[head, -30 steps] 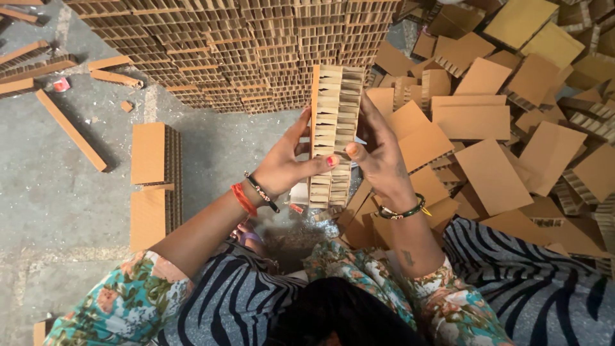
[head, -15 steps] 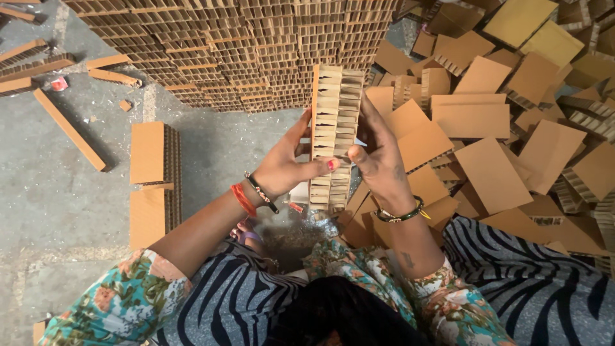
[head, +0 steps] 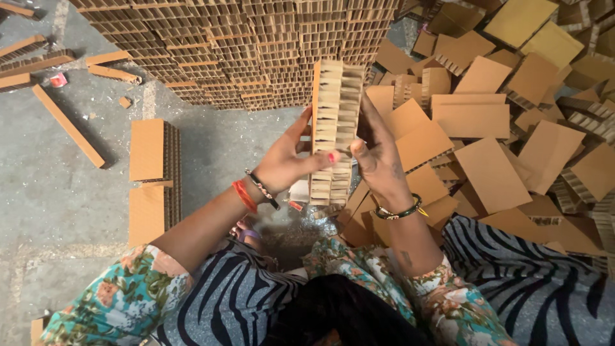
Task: The person applies glue from a bucket to the edges of honeycomb cardboard pieces using a white foam applicator and then presses the pieces together to assemble structural packaging components.
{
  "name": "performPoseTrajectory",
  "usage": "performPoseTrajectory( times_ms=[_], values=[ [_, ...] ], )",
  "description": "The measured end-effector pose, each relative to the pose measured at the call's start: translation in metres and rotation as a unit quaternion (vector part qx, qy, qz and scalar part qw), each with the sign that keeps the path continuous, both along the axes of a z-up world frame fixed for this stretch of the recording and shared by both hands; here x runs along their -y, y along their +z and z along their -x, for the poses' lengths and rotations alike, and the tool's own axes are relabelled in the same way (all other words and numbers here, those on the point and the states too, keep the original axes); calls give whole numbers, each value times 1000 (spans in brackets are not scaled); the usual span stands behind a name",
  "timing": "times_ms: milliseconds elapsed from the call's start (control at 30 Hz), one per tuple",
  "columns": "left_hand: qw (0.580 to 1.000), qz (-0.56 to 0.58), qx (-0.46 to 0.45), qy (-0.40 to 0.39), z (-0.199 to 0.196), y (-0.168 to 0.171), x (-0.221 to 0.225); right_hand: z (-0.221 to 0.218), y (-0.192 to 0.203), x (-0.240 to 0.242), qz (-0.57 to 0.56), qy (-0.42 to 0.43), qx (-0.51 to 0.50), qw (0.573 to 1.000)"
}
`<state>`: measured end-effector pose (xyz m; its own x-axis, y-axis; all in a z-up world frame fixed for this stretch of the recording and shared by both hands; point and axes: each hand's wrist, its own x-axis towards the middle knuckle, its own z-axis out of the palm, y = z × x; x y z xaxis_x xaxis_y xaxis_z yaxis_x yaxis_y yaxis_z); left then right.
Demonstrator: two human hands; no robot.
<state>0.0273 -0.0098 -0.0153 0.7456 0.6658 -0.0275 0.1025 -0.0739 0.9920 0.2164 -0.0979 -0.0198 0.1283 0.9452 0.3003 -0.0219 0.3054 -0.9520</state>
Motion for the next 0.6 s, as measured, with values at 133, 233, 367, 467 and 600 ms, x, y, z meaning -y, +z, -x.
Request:
performPoseTrajectory(
  times_ms=[133, 233, 367, 467, 600],
  values=[
    [935, 295, 195, -30, 8, -6, -13, -6, -3, -7, -19, 20, -61, 998],
    [922, 296, 248, -20, 22, -13, -28, -4, -11, -8, 58, 47, -103, 992],
    [986, 16, 88, 137, 30, -6, -32, 13, -22, -8, 136, 82, -218, 963],
    [973, -136, -39, 184, 41, 18, -20, 33, -24, -8, 75, -4, -114, 991],
    [932, -302, -164, 119, 34, 28, -1, 54, -25, -5, 30, -9, -80, 996]
  ],
)
